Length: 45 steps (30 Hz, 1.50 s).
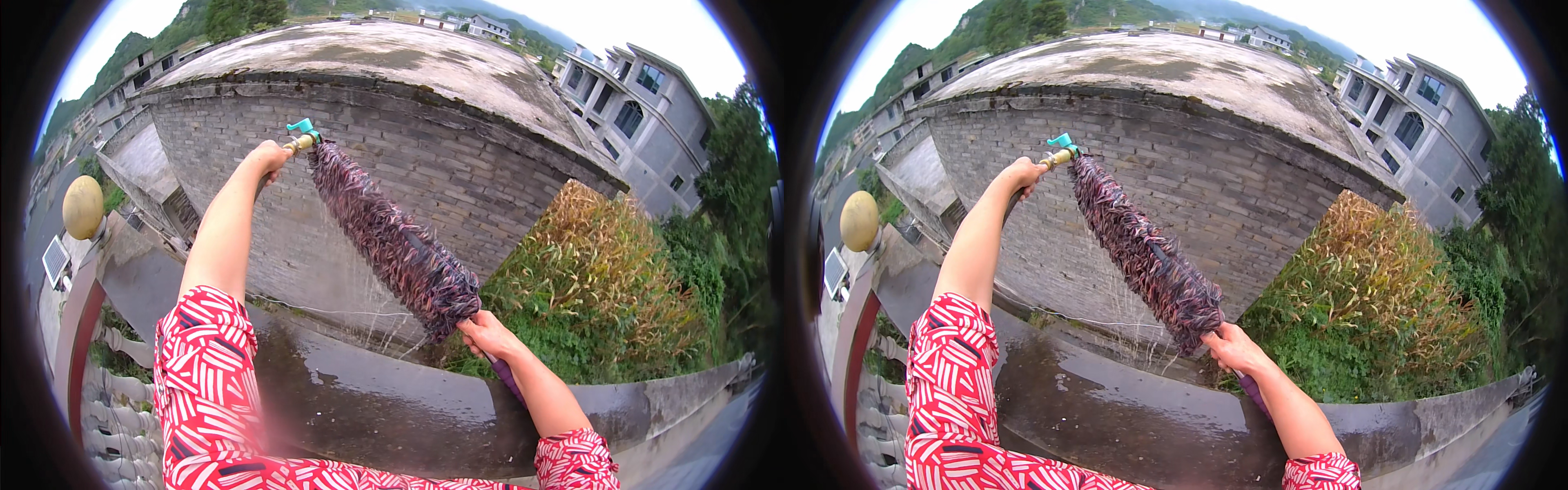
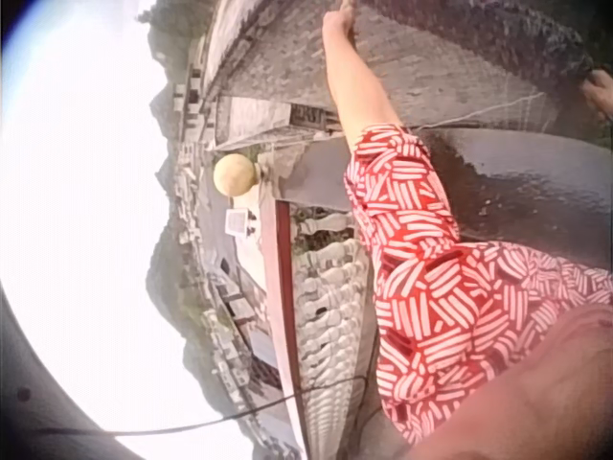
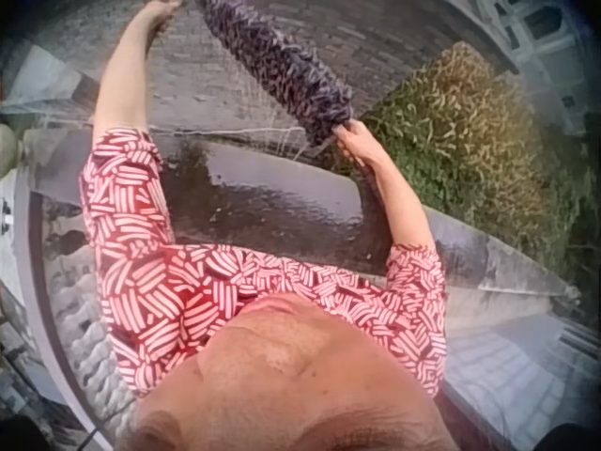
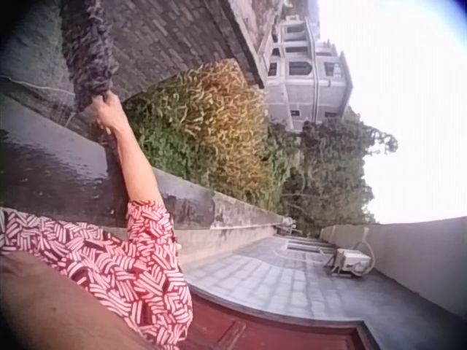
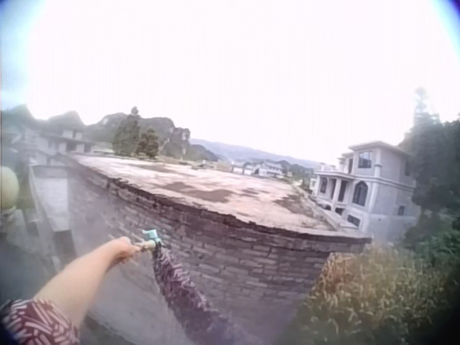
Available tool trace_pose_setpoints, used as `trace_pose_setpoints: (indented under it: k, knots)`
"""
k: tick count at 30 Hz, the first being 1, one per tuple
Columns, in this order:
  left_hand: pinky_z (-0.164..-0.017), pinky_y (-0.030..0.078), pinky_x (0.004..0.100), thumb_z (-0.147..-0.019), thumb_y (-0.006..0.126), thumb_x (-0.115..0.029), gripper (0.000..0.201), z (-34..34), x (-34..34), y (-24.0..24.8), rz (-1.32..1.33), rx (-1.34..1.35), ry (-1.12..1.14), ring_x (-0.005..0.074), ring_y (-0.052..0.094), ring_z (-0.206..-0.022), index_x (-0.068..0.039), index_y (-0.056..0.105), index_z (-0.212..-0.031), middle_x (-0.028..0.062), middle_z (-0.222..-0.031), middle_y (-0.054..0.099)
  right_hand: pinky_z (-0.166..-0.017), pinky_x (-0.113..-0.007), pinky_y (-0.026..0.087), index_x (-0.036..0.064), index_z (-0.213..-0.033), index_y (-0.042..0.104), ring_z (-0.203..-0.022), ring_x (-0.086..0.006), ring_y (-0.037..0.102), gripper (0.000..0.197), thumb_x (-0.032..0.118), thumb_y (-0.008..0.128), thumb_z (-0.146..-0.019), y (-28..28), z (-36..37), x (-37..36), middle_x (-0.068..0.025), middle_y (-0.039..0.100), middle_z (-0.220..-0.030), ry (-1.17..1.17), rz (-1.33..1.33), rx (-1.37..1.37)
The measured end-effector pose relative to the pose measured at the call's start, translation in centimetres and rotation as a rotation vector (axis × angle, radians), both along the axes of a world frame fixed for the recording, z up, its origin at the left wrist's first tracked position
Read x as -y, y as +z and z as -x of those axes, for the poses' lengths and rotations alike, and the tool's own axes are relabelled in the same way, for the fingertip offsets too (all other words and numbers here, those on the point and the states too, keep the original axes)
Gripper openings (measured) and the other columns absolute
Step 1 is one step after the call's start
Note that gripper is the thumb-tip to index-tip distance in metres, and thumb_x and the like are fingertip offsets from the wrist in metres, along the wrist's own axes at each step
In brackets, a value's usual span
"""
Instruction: The person mops a tiled balcony floor using a purple mop and a water hose. They rinse the mop head under running water from a wall-mounted tap, then continue mopping the floor in a back-and-forth motion.
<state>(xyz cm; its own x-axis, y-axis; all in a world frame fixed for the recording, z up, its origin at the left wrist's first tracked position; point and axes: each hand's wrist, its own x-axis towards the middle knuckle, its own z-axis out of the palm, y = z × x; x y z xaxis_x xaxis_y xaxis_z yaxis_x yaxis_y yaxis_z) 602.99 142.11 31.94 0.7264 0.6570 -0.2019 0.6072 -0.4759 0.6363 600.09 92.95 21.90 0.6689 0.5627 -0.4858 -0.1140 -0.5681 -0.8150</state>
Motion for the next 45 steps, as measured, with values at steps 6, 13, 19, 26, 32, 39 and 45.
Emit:
trace_pose_setpoints:
  k: [6,13,19,26,32,39,45]
  knots:
    - [-0.036,0.04,0.0378,-0.087,0.049,-0.034,0.038,0.8,-0.5,-0.5,0.01,-0.019,0.087,0.022,0.049,-0.037,0.004,0.053,-0.079,0.0115,-0.048,0.049,-0.037,-0.023,0.034,0.0043,-0.087,0.047,-0.043,-0.0067,0.04,0.023,0.027,0.048,-0.087,-0.8,-1.0,1.0,0.001,0.043,-0.059,-0.03,-0.024,-0.085]
    - [-0.032,0.036,0.0331,-0.087,0.049,-0.032,0.038,1.0,1.3,-2.6,0.055,-0.077,-0.003,0.018,0.043,-0.034,0.001,0.047,-0.069,0.0084,-0.046,0.044,-0.035,-0.024,0.034,0.0044,-0.087,0.047,-0.041,-0.0072,0.04,0.021,0.026,0.046,-0.088,-0.1,-0.6,0.8,0.0011,0.043,-0.058,-0.07,-0.076,-0.103]
    - [-0.041,0.041,0.039,-0.087,0.047,-0.034,0.041,0.7,0.2,-3.8,-0.013,-0.14,-0.019,0.0218,0.051,-0.04,0.003,0.053,-0.07,0.0114,-0.047,0.05,-0.035,-0.024,0.034,0.0041,-0.089,0.048,-0.042,-0.0072,0.04,0.021,0.025,0.046,-0.088,0.1,-0.7,0.5,0.0011,0.043,-0.058,-0.084,-0.097,-0.113]
    - [-0.031,0.036,0.0319,-0.086,0.049,-0.032,0.038,1.3,3.0,-3.6,0.025,-0.129,-0.127,0.0175,0.044,-0.034,0.004,0.048,-0.074,0.0088,-0.046,0.045,-0.035,-0.023,0.034,0.0038,-0.096,0.048,-0.041,-0.0074,0.041,0.024,0.026,0.046,-0.087,0.0,-1.0,0.3,0.0007,0.043,-0.058,-0.133,-0.106,-0.109]
    - [-0.029,0.035,0.0295,-0.086,0.047,-0.034,0.036,0.9,5.1,-2.2,0.102,-0.003,-0.173,0.0138,0.041,-0.033,0.002,0.049,-0.079,0.0068,-0.051,0.045,-0.035,-0.024,0.035,0.0047,-0.103,0.048,-0.041,-0.0079,0.042,0.029,0.029,0.045,-0.086,-0.7,-3.6,-0.3,0.0001,0.044,-0.058,-0.153,-0.097,-0.069]
    - [-0.031,0.033,0.0269,-0.086,0.047,-0.036,0.033,1.0,12.0,-1.6,0.089,-0.019,-0.379,0.0098,0.039,-0.036,-0.003,0.048,-0.082,0.0023,-0.053,0.042,-0.036,-0.025,0.035,0.0063,-0.108,0.048,-0.041,-0.0092,0.042,0.036,0.035,0.046,-0.086,-1.4,-6.5,-1.5,0.0004,0.043,-0.058,-0.247,-0.096,-0.069]
    - [-0.031,0.032,0.0263,-0.087,0.047,-0.034,0.03,1.4,16.6,-0.2,0.156,0.017,-0.51,0.0091,0.038,-0.036,-0.004,0.048,-0.083,0.0014,-0.053,0.041,-0.035,-0.025,0.035,0.0049,-0.108,0.049,-0.04,-0.0091,0.042,0.039,0.036,0.045,-0.085,-1.0,-8.1,-2.4,-0.0003,0.042,-0.056,-0.325,-0.094,-0.006]
